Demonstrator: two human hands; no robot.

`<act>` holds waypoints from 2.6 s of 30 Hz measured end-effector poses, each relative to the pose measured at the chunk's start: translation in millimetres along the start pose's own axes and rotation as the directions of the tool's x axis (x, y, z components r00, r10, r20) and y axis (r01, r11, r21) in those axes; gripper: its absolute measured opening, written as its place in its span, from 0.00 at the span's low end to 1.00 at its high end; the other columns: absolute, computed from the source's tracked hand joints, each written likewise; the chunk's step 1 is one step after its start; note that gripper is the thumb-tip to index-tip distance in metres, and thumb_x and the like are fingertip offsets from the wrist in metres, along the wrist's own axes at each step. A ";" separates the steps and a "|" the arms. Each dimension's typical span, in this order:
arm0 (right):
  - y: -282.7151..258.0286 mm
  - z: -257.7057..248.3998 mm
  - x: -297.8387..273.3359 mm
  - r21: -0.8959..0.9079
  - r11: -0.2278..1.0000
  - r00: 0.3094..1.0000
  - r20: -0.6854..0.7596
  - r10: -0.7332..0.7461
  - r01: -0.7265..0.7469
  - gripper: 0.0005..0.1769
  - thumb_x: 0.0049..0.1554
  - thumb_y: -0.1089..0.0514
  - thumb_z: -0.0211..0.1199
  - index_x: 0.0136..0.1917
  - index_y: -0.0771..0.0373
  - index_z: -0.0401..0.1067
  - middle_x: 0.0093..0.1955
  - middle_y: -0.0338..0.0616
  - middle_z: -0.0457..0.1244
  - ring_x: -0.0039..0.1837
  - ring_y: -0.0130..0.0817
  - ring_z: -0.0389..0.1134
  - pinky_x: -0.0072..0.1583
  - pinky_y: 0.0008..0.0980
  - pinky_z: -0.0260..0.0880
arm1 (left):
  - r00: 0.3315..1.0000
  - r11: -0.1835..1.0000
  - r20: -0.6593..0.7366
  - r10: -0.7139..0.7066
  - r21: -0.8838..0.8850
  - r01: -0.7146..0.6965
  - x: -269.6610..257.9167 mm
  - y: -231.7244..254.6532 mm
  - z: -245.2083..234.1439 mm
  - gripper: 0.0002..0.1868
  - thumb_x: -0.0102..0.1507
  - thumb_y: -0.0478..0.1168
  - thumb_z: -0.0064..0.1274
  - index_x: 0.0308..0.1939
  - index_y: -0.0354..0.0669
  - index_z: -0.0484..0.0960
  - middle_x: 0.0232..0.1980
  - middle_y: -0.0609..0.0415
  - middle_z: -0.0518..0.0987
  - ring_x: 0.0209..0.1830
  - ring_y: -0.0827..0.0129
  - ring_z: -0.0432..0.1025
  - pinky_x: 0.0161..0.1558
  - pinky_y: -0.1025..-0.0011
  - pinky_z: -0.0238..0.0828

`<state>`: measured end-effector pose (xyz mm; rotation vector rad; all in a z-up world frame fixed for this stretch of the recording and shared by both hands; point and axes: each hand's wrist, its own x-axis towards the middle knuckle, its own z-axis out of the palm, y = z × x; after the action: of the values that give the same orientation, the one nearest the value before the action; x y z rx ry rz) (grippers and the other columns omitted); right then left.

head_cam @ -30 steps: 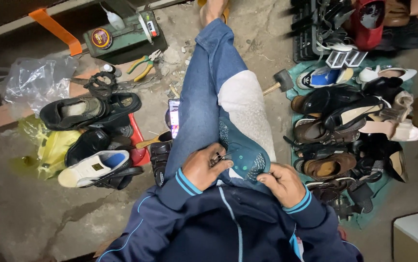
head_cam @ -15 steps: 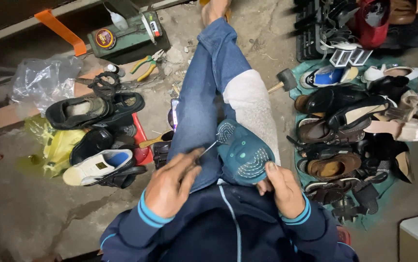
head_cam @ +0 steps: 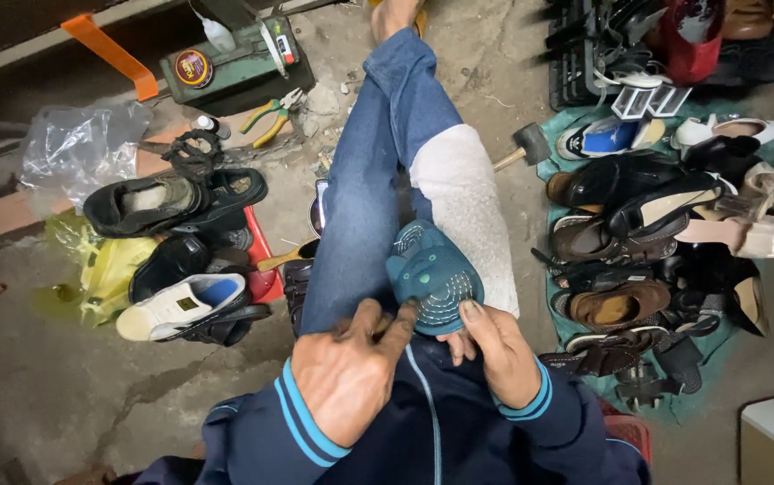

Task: The person sits on the floor and sews the sole of a blue slipper using a needle and thread. They repeatedly push the needle through the sole and pull the thread to stitch the shoe while it rests on their lap.

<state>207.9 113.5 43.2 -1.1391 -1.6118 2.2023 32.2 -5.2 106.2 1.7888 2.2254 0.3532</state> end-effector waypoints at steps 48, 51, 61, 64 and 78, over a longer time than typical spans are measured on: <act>18.2 -24.1 0.5 0.015 0.990 0.980 -0.144 0.139 -0.138 0.31 0.66 0.49 0.43 0.39 0.75 0.77 0.28 0.48 0.62 0.33 0.35 0.60 0.39 0.30 0.64 | 0.999 0.996 0.052 0.011 -0.092 -0.006 79.6 -28.2 18.1 0.06 0.59 0.38 0.52 0.36 0.42 0.83 0.35 0.42 0.79 0.13 0.54 0.72 0.16 0.60 0.65; 20.1 -25.7 -0.4 0.030 0.988 0.976 -0.155 0.153 -0.150 0.31 0.65 0.49 0.44 0.39 0.77 0.77 0.28 0.49 0.63 0.33 0.37 0.62 0.40 0.31 0.65 | 0.999 0.996 0.051 0.010 -0.091 -0.006 79.7 -26.1 20.9 0.06 0.59 0.38 0.52 0.36 0.41 0.83 0.35 0.42 0.79 0.13 0.54 0.72 0.15 0.60 0.65; 25.5 -31.8 -3.1 0.056 0.978 0.958 -0.199 0.208 -0.200 0.32 0.65 0.47 0.44 0.39 0.76 0.76 0.30 0.52 0.66 0.33 0.38 0.64 0.38 0.30 0.62 | 0.999 0.997 0.044 0.016 -0.080 -0.012 80.3 -25.1 25.7 0.06 0.58 0.38 0.52 0.36 0.41 0.82 0.36 0.42 0.79 0.14 0.55 0.72 0.15 0.61 0.65; 26.3 -32.8 -3.3 0.026 0.976 0.954 -0.207 0.218 -0.218 0.33 0.65 0.46 0.44 0.38 0.75 0.76 0.28 0.51 0.65 0.33 0.39 0.65 0.38 0.30 0.60 | 0.999 0.997 0.039 0.020 -0.075 -0.017 80.1 -23.9 26.8 0.06 0.58 0.37 0.53 0.36 0.41 0.82 0.36 0.42 0.79 0.14 0.56 0.72 0.15 0.62 0.65; 21.2 -31.6 -2.4 -0.019 0.991 0.978 -0.165 0.130 -0.135 0.33 0.66 0.48 0.42 0.37 0.75 0.76 0.27 0.49 0.63 0.32 0.37 0.62 0.38 0.29 0.61 | 1.000 0.998 0.000 0.028 -0.055 -0.028 71.7 -19.6 29.6 0.07 0.57 0.37 0.53 0.37 0.40 0.81 0.37 0.42 0.78 0.15 0.58 0.71 0.15 0.64 0.66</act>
<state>236.6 127.0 22.0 -1.4347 -1.5480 2.1035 9.9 61.4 67.9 1.7924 2.1704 0.4154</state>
